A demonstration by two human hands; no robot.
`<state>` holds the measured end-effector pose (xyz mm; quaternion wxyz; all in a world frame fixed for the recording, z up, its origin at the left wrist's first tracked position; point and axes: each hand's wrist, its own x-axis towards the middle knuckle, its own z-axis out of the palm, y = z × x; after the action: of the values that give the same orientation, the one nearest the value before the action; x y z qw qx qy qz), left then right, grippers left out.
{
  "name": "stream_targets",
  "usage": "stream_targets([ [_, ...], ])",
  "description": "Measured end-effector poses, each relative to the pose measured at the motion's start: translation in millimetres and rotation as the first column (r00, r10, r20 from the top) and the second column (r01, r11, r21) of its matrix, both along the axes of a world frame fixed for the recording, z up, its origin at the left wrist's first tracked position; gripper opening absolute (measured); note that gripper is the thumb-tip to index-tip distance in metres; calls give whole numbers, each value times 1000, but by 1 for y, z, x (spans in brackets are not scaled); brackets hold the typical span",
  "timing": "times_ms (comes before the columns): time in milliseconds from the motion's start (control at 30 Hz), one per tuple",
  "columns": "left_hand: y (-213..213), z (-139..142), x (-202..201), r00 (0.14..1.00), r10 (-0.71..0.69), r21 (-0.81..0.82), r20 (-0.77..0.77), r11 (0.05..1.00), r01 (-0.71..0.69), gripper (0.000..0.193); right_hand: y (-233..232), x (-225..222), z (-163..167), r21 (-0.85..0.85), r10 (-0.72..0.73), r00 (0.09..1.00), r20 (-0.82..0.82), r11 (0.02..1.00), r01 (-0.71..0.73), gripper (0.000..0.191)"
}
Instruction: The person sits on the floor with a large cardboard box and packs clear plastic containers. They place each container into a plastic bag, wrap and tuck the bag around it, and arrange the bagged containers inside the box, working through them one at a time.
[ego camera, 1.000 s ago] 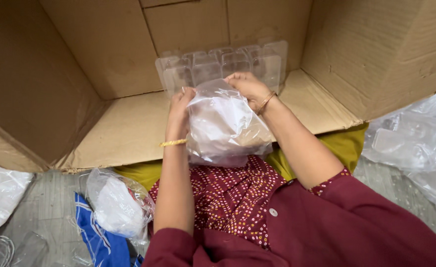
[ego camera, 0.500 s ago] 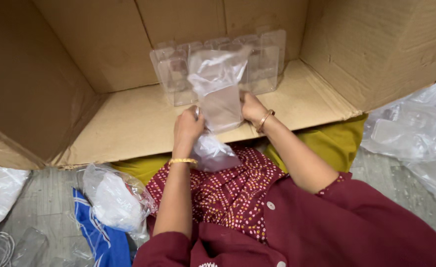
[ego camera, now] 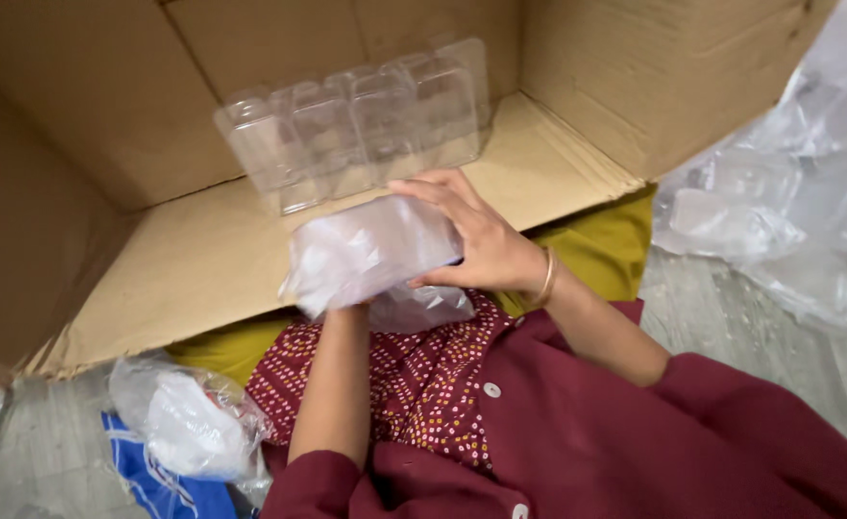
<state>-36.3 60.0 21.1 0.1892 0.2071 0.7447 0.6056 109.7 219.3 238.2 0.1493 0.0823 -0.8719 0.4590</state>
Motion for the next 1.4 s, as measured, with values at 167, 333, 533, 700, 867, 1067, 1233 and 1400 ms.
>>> stream_targets([
  [167,34,26,-5,858,-358,245,367,928,282,33,55,85,-71,-370,-522,847,-101,810,455,72],
  [333,32,76,0,832,-272,377,484,923,82,42,204,193,-133,-944,-873,465,145,19,330,70],
  [533,33,98,6,825,-305,435,476,897,80,41,270,247,-144,-859,-847,318,425,-268,436,65],
  [700,32,88,6,794,-335,491,508,870,53,39,182,151,-114,-566,-886,352,-302,464,682,61],
  [867,31,81,7,851,-317,508,419,859,70,35,56,26,-74,-489,-278,834,477,705,514,42],
  [1067,31,70,7,890,-169,463,424,885,-52,30,21,-20,-77,-184,-353,875,332,885,427,17],
  [1233,34,69,9,896,-210,405,392,914,37,29,26,-17,-96,-262,-400,841,365,822,505,18],
  [1400,35,80,-4,738,-383,526,556,849,44,25,50,-23,-109,-877,44,904,426,266,400,22],
])
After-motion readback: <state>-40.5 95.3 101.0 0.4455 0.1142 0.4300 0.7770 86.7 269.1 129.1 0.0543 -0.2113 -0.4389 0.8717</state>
